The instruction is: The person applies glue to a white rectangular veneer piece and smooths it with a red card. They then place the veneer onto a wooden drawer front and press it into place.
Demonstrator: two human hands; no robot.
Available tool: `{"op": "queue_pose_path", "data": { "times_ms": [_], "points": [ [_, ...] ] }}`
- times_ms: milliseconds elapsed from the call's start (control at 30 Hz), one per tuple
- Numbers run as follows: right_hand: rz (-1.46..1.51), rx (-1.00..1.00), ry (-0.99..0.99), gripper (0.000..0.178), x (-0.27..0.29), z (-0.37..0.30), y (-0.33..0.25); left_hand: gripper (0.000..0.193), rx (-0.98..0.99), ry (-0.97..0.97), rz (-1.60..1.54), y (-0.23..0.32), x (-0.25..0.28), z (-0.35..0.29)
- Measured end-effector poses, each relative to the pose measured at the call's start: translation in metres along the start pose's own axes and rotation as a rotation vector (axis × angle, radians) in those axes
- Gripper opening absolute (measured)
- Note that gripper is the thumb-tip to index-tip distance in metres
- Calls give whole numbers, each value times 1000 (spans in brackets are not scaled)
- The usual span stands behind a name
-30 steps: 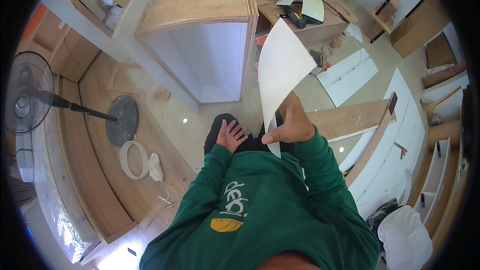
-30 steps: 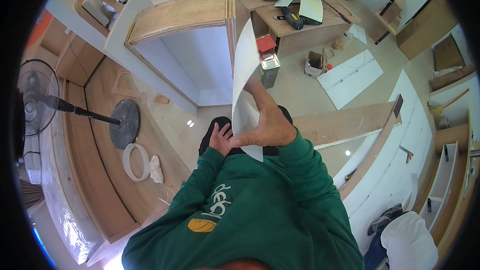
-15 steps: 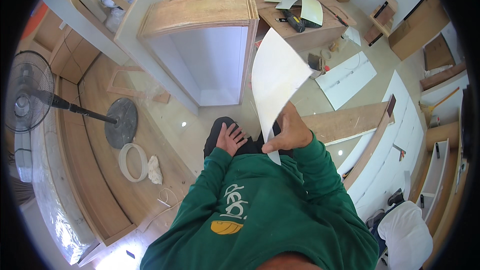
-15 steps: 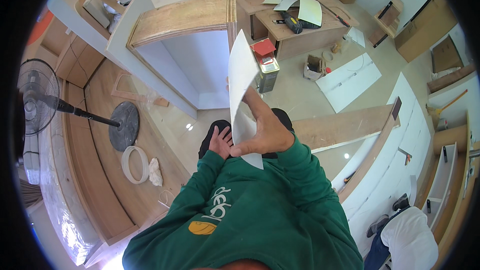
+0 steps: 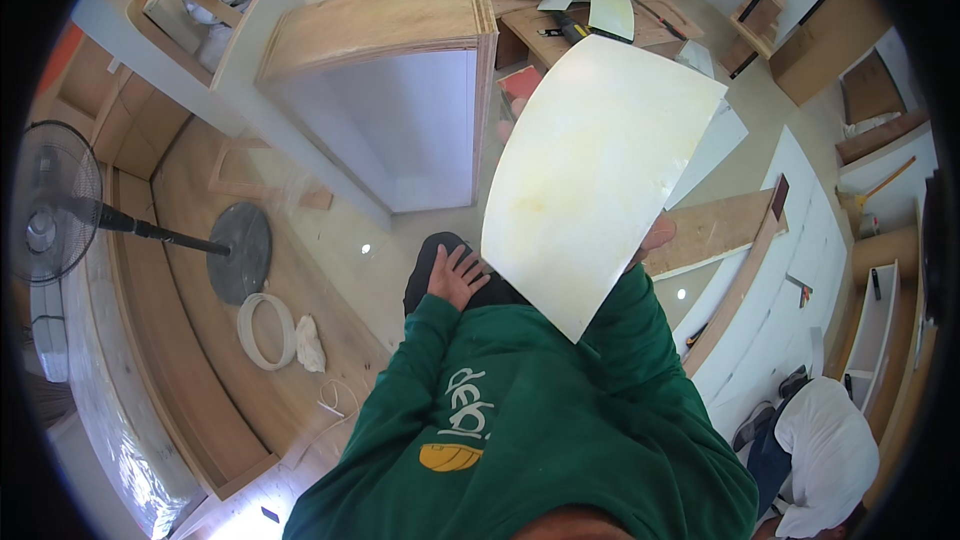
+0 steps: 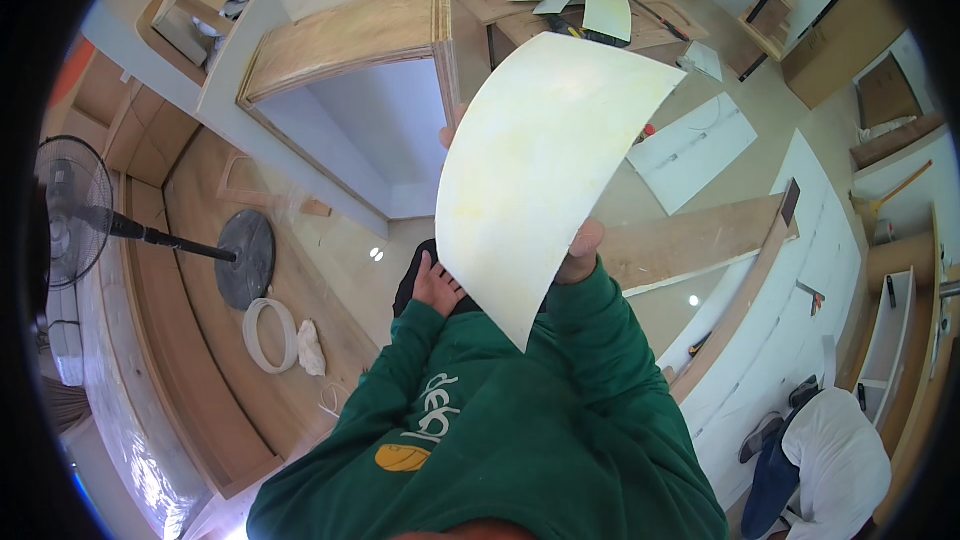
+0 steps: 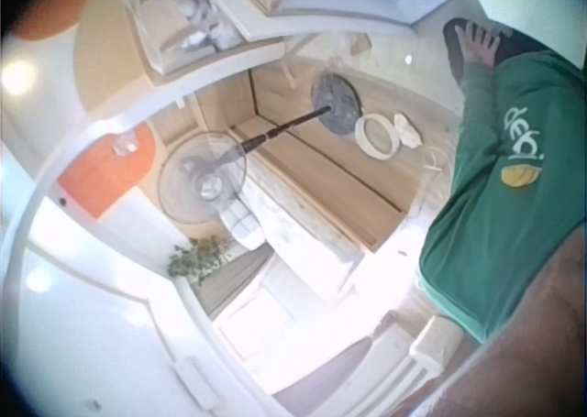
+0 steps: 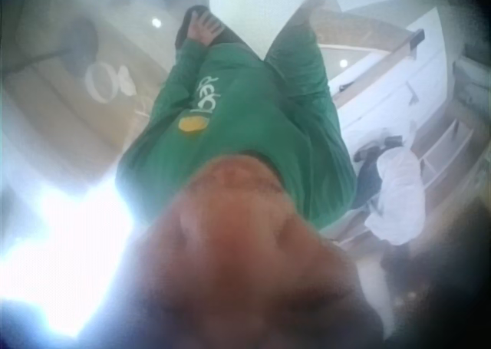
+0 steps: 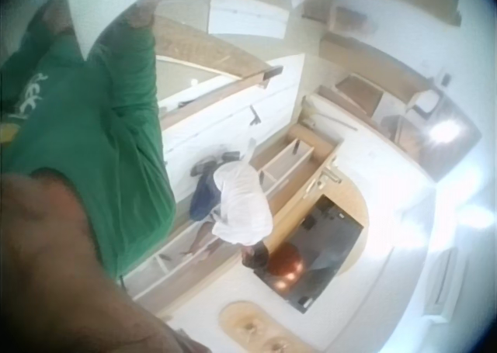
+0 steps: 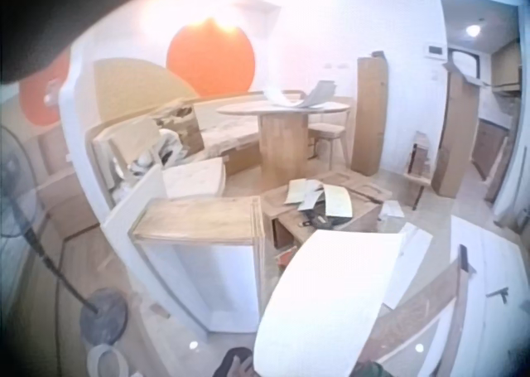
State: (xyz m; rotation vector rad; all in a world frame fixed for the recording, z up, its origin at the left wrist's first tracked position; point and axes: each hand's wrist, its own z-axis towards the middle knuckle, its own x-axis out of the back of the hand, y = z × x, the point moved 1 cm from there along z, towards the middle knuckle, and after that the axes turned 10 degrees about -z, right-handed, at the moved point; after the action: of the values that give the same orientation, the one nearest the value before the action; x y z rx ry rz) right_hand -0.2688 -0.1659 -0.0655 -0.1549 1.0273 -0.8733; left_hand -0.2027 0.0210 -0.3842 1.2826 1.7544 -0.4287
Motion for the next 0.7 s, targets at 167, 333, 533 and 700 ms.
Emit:
{"op": "queue_pose_path", "data": {
  "times_ms": [167, 333, 533, 700],
  "points": [
    [-254, -125, 151, 130, -21, 4, -13, 100, -6, -12, -6, 1, 4, 0],
    [-128, -120, 102, 125, -17, 2, -14, 99, -4, -29, -5, 1, 3, 1],
    [-134, -131, 105, 123, -5, 0, -17, 93, -25, -24, -67, 6, 0, -13],
    [-157, -150, 130, 121, 7, -1, -27, 80, -113, -74, -105, 23, -25, -48]
  ]
}}
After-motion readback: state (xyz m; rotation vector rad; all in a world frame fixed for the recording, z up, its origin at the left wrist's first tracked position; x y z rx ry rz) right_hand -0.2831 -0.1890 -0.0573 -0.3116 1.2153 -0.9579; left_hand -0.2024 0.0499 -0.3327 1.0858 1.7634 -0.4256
